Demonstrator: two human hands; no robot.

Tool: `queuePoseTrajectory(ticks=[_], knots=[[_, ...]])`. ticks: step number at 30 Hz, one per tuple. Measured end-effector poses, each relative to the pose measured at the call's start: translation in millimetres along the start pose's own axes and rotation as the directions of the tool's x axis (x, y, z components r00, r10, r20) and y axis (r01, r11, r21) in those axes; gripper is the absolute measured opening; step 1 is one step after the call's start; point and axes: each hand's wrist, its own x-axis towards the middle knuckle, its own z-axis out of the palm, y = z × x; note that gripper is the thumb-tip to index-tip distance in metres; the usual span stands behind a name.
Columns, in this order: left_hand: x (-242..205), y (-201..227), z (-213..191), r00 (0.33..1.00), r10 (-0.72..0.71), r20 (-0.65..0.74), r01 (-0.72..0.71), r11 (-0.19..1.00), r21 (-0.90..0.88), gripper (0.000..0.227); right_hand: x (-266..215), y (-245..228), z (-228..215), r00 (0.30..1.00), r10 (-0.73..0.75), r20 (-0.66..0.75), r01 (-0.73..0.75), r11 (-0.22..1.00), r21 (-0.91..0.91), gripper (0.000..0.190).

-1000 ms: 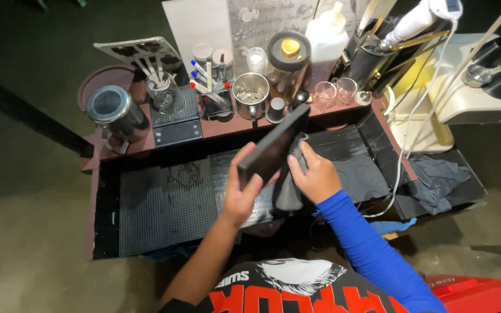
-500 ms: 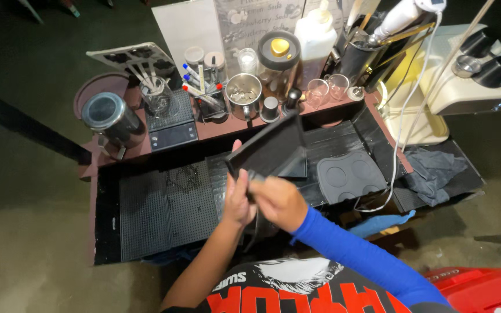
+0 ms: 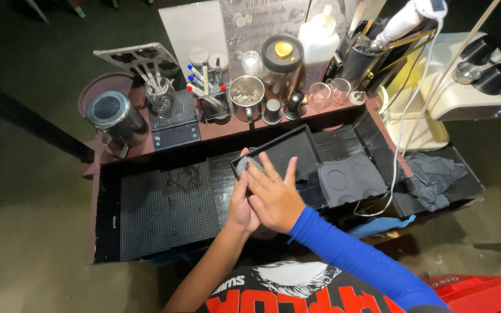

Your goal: The person wipes several small black rectangular trays with a gray cloth on a cluttered workbench. They also wipe a metal cup and a small metal scoop, then place the cleaned items back on the bench.

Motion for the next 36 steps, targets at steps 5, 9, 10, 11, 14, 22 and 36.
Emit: queuePoseTrajectory(ticks=[5, 9, 10, 11, 14, 22, 36], knots=[[-4.5, 12.5, 1.6, 0.999, 0.043, -0.005, -0.043, 0.999, -0.017, 0.057, 0.6, 48.5, -6.6, 0.969, 0.245, -0.042, -0.248, 0.944, -0.217, 0.053], [-5.0, 14.2, -6.5, 0.996, 0.09, 0.009, -0.09, 0.996, 0.029, 0.056, -7.9, 71.5, 4.5, 0.974, 0.145, -0.173, -0.168, 0.977, -0.129, 0.047], [-2.1, 14.8, -8.7, 0.996, 0.093, -0.005, -0.093, 0.995, 0.026, 0.057, -10.2, 67.6, 12.4, 0.974, 0.11, -0.197, -0.134, 0.985, -0.11, 0.039], [-0.3, 13.9, -11.1, 0.995, 0.098, -0.023, -0.097, 0.995, 0.02, 0.057, -13.4, 64.3, 16.8, 0.973, 0.075, -0.218, -0.096, 0.991, -0.09, 0.033], [11.0, 7.2, -19.0, 0.986, 0.164, -0.035, -0.157, 0.977, 0.147, 0.056, -18.1, 47.3, 24.6, 0.948, 0.144, -0.282, -0.133, 0.989, 0.057, 0.015], [4.9, 11.9, -14.2, 0.716, 0.326, 0.618, -0.648, -0.019, 0.761, 0.052, 0.9, 41.6, -51.2, 0.724, 0.257, -0.64, -0.036, 0.941, 0.338, 0.016], [13.1, 75.3, -7.1, 0.926, 0.264, 0.271, -0.378, 0.621, 0.687, 0.106, -17.7, 113.6, -62.1, 0.945, -0.207, -0.253, 0.202, 0.978, -0.043, 0.053]])
